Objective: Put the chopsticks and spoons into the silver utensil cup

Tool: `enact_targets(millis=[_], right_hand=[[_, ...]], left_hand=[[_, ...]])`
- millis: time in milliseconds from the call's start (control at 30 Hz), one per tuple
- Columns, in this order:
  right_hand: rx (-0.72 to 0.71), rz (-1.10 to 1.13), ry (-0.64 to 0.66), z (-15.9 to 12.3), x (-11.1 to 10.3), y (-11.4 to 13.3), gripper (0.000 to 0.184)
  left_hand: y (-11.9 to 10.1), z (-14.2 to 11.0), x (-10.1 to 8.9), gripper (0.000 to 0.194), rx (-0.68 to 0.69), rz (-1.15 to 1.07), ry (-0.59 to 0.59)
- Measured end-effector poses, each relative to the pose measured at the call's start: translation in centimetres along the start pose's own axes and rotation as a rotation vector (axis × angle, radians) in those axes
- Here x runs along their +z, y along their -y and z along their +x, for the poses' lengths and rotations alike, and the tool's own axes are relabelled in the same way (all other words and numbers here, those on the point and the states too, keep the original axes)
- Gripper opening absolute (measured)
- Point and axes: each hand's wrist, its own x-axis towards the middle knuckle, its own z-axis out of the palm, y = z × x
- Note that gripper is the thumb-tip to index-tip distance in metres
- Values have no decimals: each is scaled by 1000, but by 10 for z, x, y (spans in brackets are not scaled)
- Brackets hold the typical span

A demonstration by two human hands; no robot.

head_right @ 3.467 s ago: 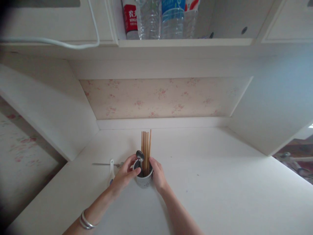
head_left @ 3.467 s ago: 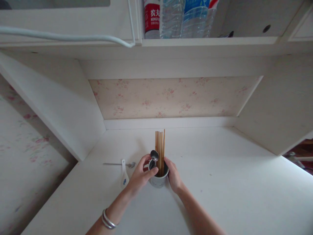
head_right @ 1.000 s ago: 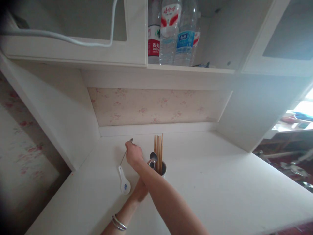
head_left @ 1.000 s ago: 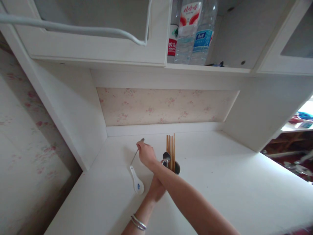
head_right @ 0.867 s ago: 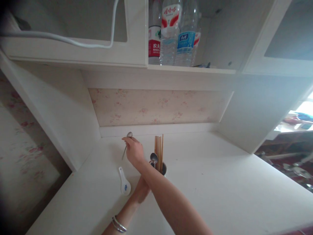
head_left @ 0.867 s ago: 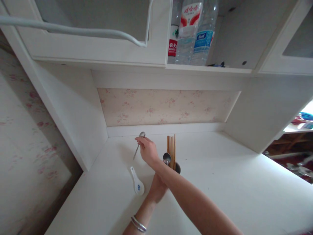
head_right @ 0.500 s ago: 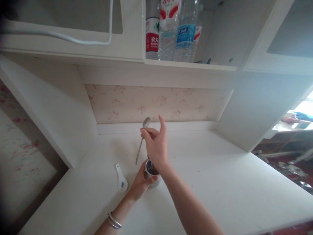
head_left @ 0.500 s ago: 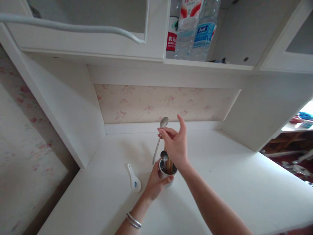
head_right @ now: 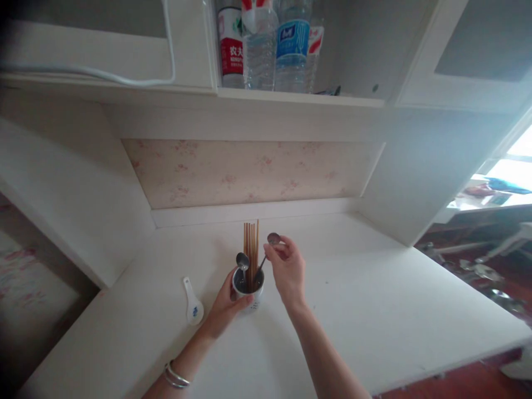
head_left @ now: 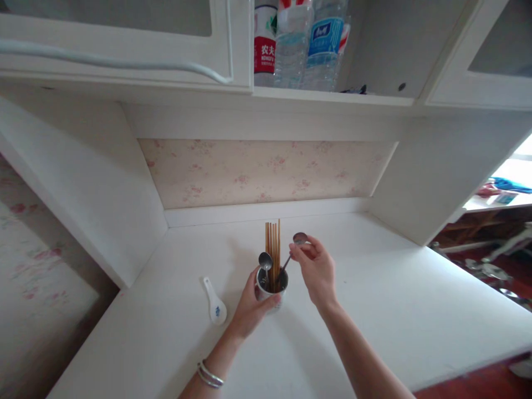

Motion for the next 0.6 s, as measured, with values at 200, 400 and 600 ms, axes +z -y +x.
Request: enact_targets(millis=[200, 400, 600], right_hand=[[117, 6, 71, -20, 1, -35, 36], [129, 56, 87, -28, 0, -59, 33], [106, 98, 297, -30, -7, -69, 39]], left_hand=[[3, 1, 0, 73, -10, 25, -22], [2, 2, 1, 73, -3, 33, -27], [-4, 2, 5, 70, 2, 31, -15]])
